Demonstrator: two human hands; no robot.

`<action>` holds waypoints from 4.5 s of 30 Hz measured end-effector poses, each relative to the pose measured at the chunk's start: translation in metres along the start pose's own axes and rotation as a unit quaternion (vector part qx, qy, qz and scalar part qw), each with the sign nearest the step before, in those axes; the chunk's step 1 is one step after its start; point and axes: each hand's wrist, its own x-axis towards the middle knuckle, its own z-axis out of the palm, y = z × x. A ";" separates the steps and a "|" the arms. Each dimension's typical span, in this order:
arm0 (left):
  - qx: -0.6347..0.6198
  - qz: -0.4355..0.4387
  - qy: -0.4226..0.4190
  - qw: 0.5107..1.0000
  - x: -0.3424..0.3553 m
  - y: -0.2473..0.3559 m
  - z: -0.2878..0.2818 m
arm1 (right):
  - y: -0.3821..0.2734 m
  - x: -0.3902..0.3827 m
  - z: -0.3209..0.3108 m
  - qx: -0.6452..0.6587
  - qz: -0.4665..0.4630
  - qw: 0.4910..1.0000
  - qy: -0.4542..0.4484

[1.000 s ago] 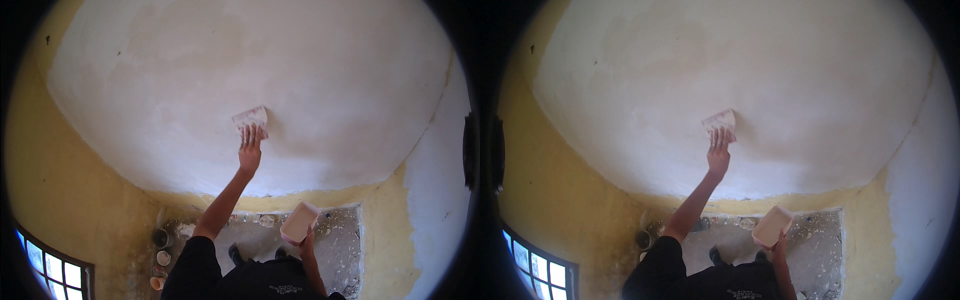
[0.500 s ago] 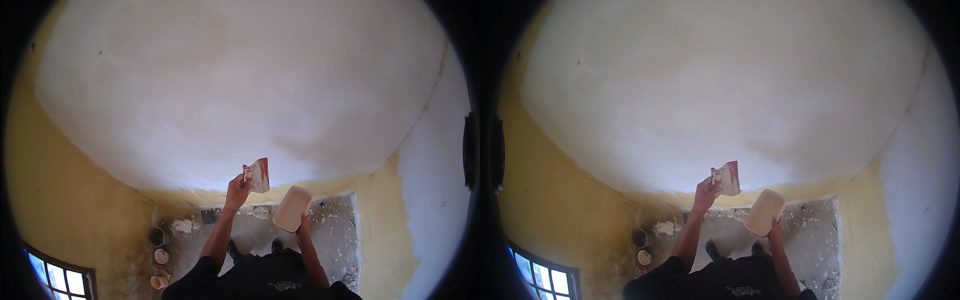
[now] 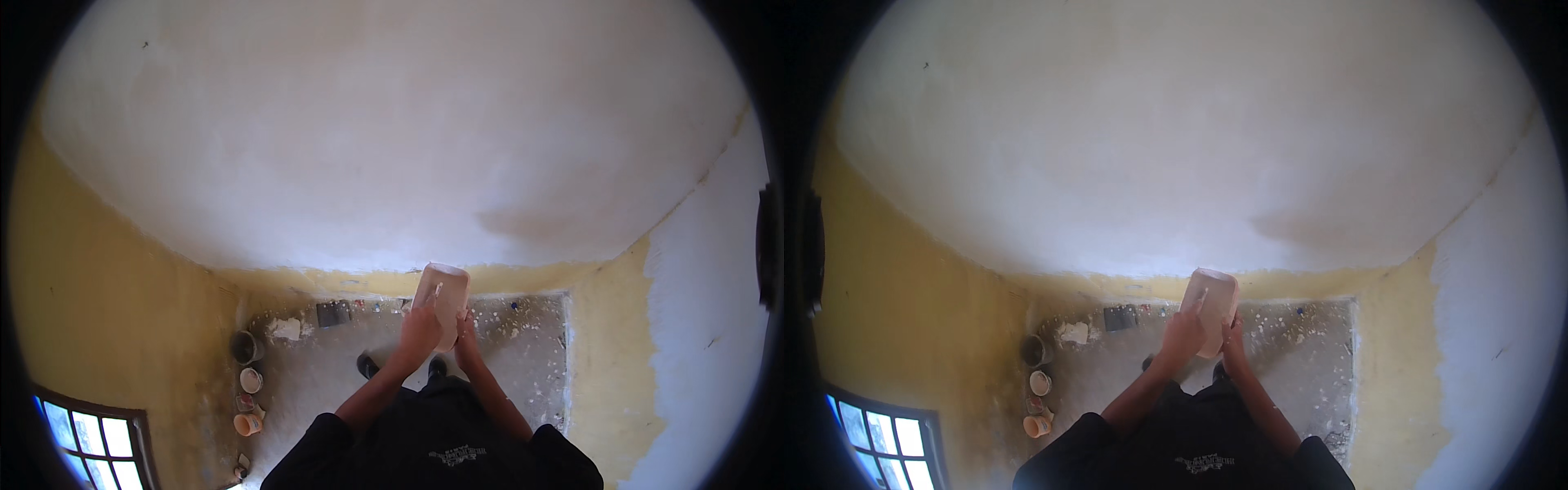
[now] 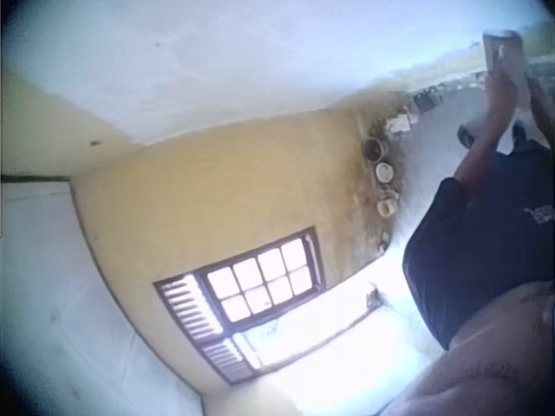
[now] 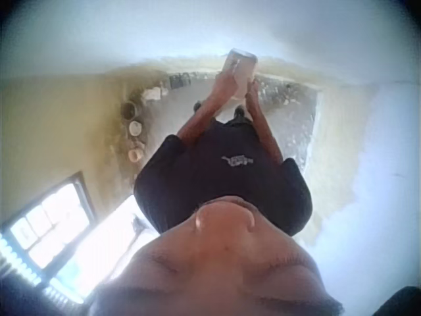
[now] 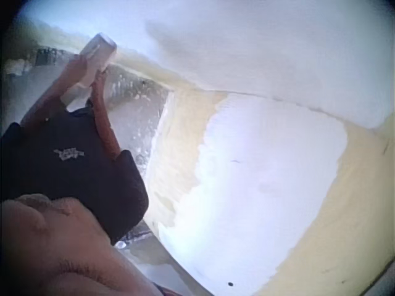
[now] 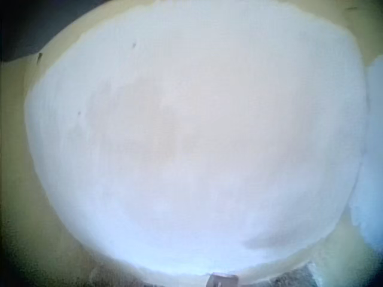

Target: The person applies plaster to a wall using a putty knife, repeatedly loading the tool from a small container held in the other hand and smoothing the mixture across the surface.

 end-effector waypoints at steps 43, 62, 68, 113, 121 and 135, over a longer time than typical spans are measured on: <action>-0.088 0.106 0.481 0.866 0.183 0.110 0.087 | -0.090 0.059 -0.246 0.067 0.012 0.997 -0.035; -0.363 -0.057 0.551 0.749 0.206 0.182 -0.128 | -0.117 0.087 -0.295 0.141 0.081 0.987 0.015; -0.402 0.064 0.551 0.729 0.198 0.246 -0.199 | -0.116 0.095 -0.295 0.057 0.018 0.997 -0.047; -0.126 0.073 0.617 0.773 0.203 0.298 -0.124 | -0.113 0.084 -0.270 0.127 0.055 0.990 -0.028; -0.151 0.174 0.561 0.795 0.167 0.258 -0.112 | -0.114 0.082 -0.260 0.101 0.063 0.992 -0.034; -0.058 0.162 0.502 0.847 0.171 0.133 0.025 | -0.110 0.089 -0.247 0.095 0.042 0.992 -0.072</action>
